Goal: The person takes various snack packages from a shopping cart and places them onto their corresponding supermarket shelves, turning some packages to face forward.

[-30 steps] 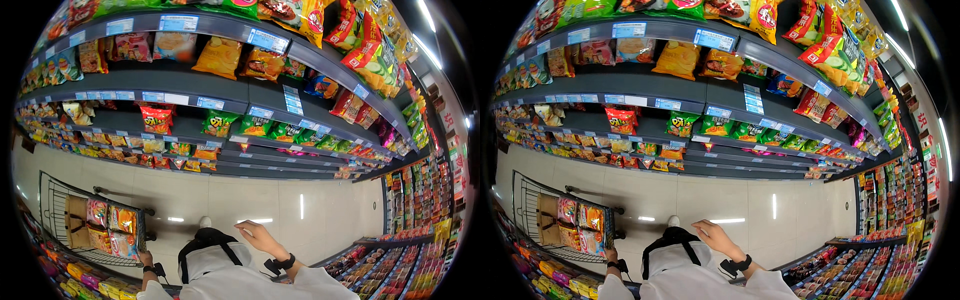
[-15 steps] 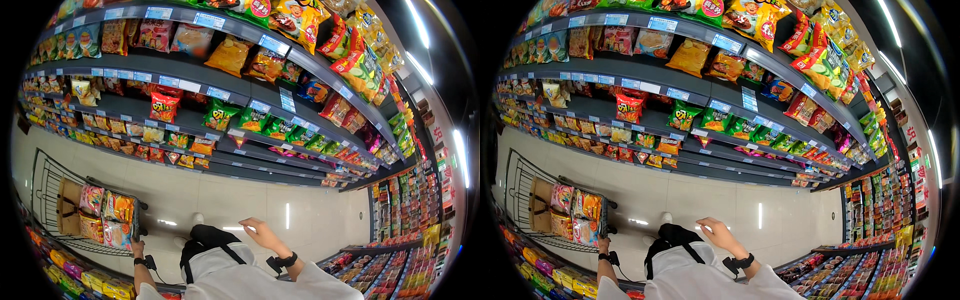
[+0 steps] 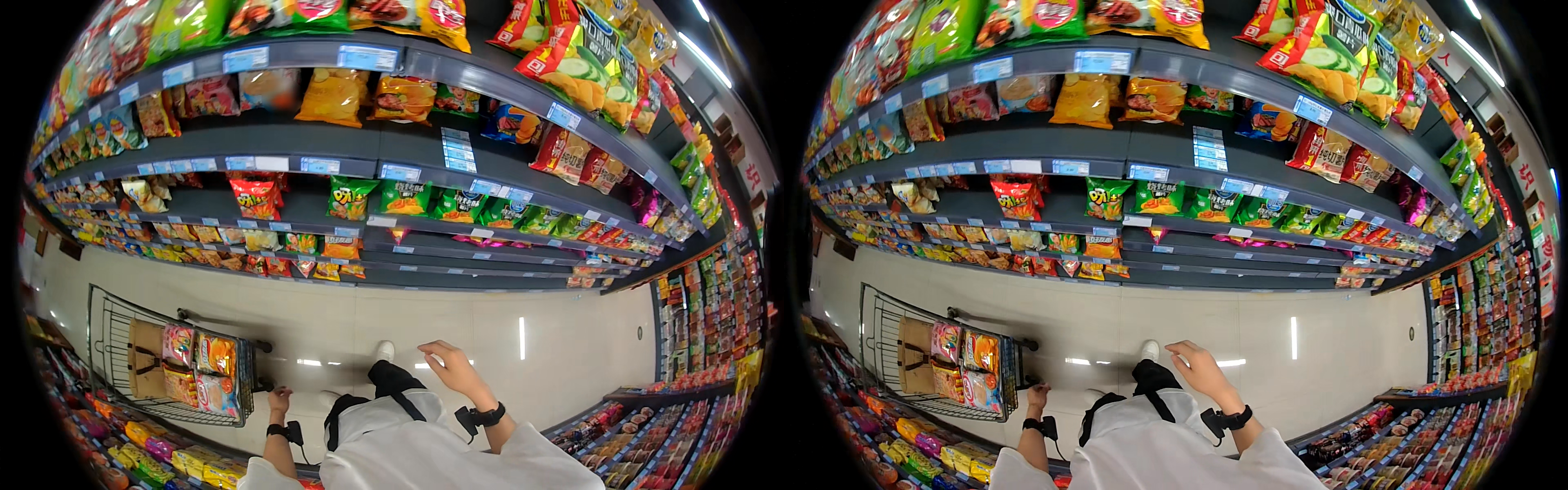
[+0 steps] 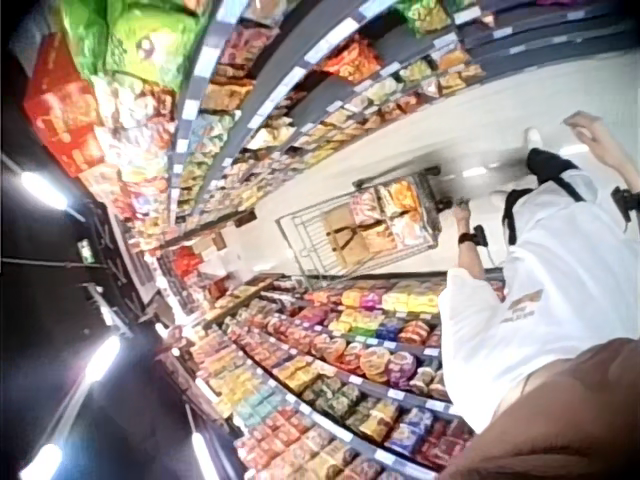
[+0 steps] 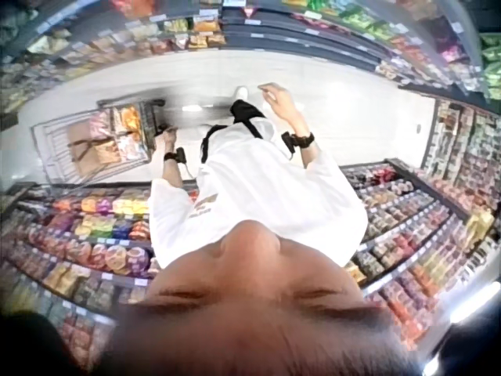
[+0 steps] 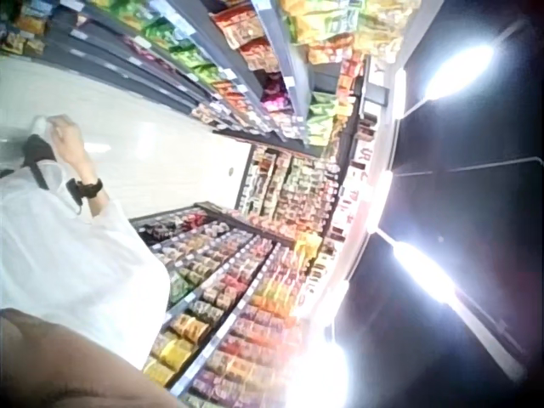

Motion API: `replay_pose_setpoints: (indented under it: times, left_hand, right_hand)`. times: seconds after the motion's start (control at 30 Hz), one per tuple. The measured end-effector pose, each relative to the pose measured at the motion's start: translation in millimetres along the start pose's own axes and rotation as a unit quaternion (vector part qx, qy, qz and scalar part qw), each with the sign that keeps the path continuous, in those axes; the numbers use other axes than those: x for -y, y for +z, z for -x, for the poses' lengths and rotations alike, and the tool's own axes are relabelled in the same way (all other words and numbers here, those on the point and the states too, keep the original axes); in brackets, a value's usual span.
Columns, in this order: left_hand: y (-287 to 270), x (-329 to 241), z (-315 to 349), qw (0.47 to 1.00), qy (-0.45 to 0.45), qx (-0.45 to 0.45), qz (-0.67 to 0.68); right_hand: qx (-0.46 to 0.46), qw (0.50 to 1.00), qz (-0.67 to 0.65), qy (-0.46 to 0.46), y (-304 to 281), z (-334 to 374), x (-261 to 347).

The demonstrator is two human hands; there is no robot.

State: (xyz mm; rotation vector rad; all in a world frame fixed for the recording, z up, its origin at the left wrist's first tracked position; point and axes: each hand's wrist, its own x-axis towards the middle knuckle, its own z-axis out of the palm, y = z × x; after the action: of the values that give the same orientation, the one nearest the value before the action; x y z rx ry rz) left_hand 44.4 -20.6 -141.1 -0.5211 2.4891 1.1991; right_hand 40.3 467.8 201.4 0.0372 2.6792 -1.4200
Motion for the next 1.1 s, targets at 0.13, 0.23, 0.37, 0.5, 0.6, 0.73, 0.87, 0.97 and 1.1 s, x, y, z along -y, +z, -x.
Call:
replay_pose_setpoints:
  times: [0.13,0.23,0.37,0.5,0.6,0.73,0.87,0.97,1.1]
  left_hand:
    - [29,-116,-13,0.997,0.019,0.036,-0.065]
    - [44,-172,-42,0.971,0.231,-0.018,-0.052]
    - [60,-322,-34,0.957,0.265,-0.027,0.112]
    - [43,-429,-28,0.956,0.277,0.084,0.043]
    - [38,-471,-31,0.941,0.331,0.067,-0.026]
    - [51,-523,-38,0.883,0.459,-0.016,0.092]
    - [52,-584,-37,0.877,0.480,-0.016,0.030]
    - [49,-607,-56,0.845,0.535,-0.002,0.012]
    - [51,-644,-67,0.819,0.568,-0.084,-0.021]
  right_hand:
    - [-0.006,1.000,-0.007,0.008,-43,-24,-38]
    - [-0.012,1.000,-0.004,-0.003,-74,-48,-57]
    - [-0.048,0.999,0.006,-0.026,-114,-78,-73]
    - [-0.079,0.995,0.009,-0.065,-136,-108,-78]
    - [-0.100,0.990,0.005,-0.098,-145,-129,-67]
    - [-0.117,0.984,-0.005,-0.134,-159,-157,-44]
    - [-0.115,0.986,0.005,-0.118,-176,-187,-36]
    - [-0.115,0.983,0.049,-0.135,-184,-211,-30]
    - [-0.129,0.978,0.104,-0.124,-191,-236,-25]
